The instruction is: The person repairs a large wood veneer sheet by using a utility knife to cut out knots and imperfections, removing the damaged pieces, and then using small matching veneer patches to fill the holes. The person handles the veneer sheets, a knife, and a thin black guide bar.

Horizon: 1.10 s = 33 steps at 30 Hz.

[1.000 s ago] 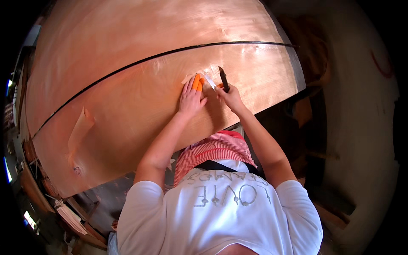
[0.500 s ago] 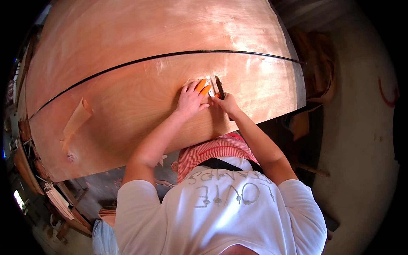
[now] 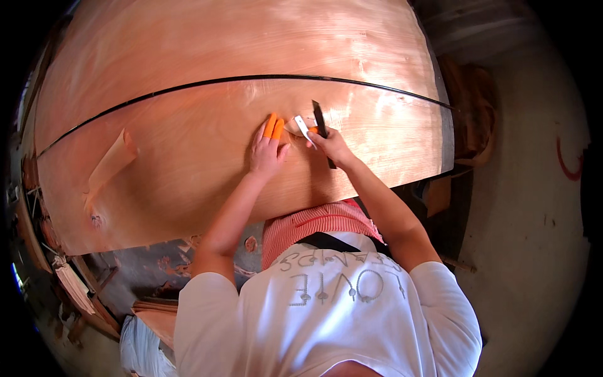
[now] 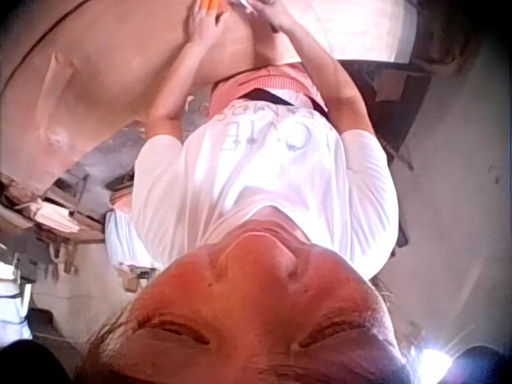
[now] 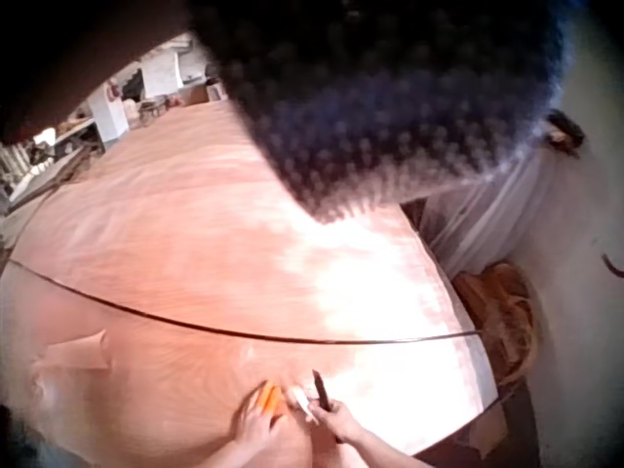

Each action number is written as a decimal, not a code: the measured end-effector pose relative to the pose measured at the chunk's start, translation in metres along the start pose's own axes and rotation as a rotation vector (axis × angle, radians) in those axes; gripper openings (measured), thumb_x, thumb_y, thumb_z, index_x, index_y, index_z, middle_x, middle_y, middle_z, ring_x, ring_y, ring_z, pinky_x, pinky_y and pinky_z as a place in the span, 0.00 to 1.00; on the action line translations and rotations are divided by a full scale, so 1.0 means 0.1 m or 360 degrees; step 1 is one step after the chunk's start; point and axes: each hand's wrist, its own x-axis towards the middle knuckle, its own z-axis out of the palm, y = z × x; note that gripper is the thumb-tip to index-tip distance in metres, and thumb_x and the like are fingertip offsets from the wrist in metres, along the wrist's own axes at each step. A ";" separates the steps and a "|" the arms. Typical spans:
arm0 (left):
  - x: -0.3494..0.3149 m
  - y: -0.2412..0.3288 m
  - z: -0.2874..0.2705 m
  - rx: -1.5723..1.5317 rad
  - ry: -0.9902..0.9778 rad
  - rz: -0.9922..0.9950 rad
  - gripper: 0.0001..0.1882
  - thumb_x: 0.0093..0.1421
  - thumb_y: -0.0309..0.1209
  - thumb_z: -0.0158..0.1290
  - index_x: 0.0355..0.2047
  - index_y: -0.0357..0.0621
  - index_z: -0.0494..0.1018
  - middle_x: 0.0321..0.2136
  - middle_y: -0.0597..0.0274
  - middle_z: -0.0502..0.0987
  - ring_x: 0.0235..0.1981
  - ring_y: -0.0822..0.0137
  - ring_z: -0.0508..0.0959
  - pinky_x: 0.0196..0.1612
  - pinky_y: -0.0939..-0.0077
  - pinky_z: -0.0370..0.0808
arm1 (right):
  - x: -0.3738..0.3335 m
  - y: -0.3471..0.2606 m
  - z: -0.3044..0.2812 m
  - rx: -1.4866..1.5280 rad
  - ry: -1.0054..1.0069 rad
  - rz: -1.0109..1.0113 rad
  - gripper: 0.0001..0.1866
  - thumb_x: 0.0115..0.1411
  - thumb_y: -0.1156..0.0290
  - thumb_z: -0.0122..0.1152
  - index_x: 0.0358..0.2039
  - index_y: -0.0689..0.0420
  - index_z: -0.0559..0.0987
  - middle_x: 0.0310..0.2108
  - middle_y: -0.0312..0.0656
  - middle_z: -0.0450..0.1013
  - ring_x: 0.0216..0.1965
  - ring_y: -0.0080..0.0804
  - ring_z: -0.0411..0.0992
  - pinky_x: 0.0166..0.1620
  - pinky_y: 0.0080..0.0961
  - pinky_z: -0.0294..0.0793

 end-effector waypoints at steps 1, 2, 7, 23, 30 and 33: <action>-0.02 -0.01 -0.03 -0.0005 0.0043 -0.0035 0.33 0.50 0.36 0.54 0.56 0.42 0.58 0.58 0.52 0.56 0.58 0.52 0.58 0.59 0.62 0.56 | 0.09 0.02 0.11 0.0049 0.0017 -0.0029 0.08 0.57 0.69 0.55 0.31 0.60 0.76 0.21 0.32 0.72 0.21 0.17 0.63 0.26 0.16 0.62; -0.02 -0.03 -0.05 0.0003 0.0013 -0.0006 0.32 0.52 0.35 0.53 0.56 0.38 0.57 0.58 0.50 0.56 0.58 0.50 0.57 0.58 0.62 0.57 | 0.16 0.02 0.18 -0.0081 0.0076 -0.0013 0.07 0.56 0.70 0.56 0.30 0.60 0.76 0.19 0.34 0.72 0.21 0.17 0.64 0.26 0.16 0.63; 0.09 -0.06 -0.06 0.0157 -0.0297 0.0199 0.33 0.50 0.40 0.55 0.55 0.41 0.60 0.59 0.54 0.56 0.60 0.57 0.55 0.61 0.61 0.51 | 0.37 0.17 0.31 -0.0098 0.0233 0.0092 0.09 0.54 0.68 0.57 0.25 0.62 0.76 0.18 0.35 0.73 0.16 0.18 0.63 0.20 0.17 0.61; -0.10 0.78 -0.45 -0.0292 -0.0515 0.1090 0.22 0.51 0.48 0.53 0.45 0.55 0.73 0.52 0.48 0.64 0.56 0.51 0.61 0.56 0.52 0.56 | -0.63 0.53 -0.44 0.0042 0.0488 0.0170 0.12 0.60 0.64 0.50 0.34 0.60 0.74 0.18 0.35 0.71 0.11 0.16 0.59 0.14 0.13 0.57; 0.19 2.79 -1.14 -0.1898 -0.0145 0.1398 0.20 0.54 0.44 0.52 0.42 0.43 0.72 0.54 0.44 0.62 0.47 0.49 0.70 0.45 0.61 0.70 | -0.73 -0.09 0.78 0.0204 -0.0871 0.0318 0.16 0.61 0.67 0.50 0.47 0.60 0.70 0.39 0.41 0.74 0.39 0.24 0.72 0.42 0.18 0.70; 0.00 3.30 -1.32 -0.2095 -0.0217 0.1569 0.21 0.52 0.44 0.54 0.38 0.40 0.73 0.53 0.43 0.62 0.47 0.49 0.70 0.44 0.60 0.70 | -0.98 -0.42 1.41 0.0608 -0.1298 0.0594 0.16 0.61 0.67 0.51 0.47 0.61 0.70 0.37 0.41 0.74 0.39 0.25 0.71 0.43 0.19 0.69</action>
